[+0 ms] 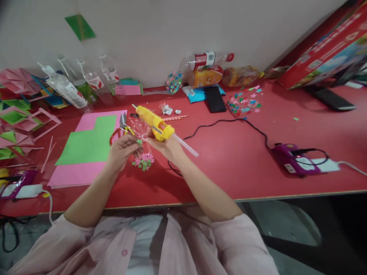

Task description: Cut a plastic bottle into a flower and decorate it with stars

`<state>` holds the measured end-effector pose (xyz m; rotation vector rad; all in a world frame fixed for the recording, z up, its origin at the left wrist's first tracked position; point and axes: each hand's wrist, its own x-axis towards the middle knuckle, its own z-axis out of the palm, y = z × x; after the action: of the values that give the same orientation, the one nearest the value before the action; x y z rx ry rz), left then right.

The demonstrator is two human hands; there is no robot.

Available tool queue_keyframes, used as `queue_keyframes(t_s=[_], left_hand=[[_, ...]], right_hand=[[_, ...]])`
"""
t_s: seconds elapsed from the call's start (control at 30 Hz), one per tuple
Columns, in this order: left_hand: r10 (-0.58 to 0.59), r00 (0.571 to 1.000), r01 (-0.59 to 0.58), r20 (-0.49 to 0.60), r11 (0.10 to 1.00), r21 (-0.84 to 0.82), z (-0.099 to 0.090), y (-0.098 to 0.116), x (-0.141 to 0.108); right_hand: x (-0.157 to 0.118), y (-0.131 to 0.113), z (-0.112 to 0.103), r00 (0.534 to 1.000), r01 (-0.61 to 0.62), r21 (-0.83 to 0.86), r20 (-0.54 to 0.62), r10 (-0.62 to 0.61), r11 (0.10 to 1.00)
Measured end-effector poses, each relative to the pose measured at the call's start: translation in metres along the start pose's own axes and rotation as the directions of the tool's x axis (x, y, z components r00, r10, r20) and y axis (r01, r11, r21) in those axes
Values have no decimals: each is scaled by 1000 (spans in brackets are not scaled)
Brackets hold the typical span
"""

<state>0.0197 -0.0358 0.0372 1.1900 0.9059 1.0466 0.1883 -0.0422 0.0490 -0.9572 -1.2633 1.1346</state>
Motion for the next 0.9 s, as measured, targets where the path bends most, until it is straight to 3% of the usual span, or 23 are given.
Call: queue_keyframes(t_s=[0.2, 0.3, 0.4, 0.5, 0.6, 0.67, 0.77, 0.9], left_hand=[[-118, 992, 117, 38, 993, 20, 2, -8, -7], [-138, 990, 139, 35, 990, -32, 3, -5, -7], [-228, 973, 231, 40, 965, -124, 3, -1, -6], [-281, 956, 293, 84, 933, -210, 1, 2, -6], [-262, 963, 268, 59, 952, -148, 1, 0, -7], [-183, 983, 183, 3, 982, -40, 3, -4, -9], [-21, 999, 23, -47, 998, 56, 4, -10, -10], [-21, 997, 19, -76, 999, -30, 2, -13, -7]], right_hand=[[-15, -4, 13, 994, -109, -160, -2, 110, 981], [-17, -7, 13, 992, -124, -187, -38, 119, 975], [-16, -5, 11, 995, -97, -182, -43, 91, 979], [-15, 2, 8, 999, -3, -252, -39, -7, 968], [-17, 11, 7, 987, 126, -378, -44, -154, 917], [-18, 14, 8, 953, 285, -464, 39, -302, 839], [-18, 17, 9, 861, 501, -504, 206, -465, 704], [-18, 18, 10, 815, 576, -479, 271, -512, 663]])
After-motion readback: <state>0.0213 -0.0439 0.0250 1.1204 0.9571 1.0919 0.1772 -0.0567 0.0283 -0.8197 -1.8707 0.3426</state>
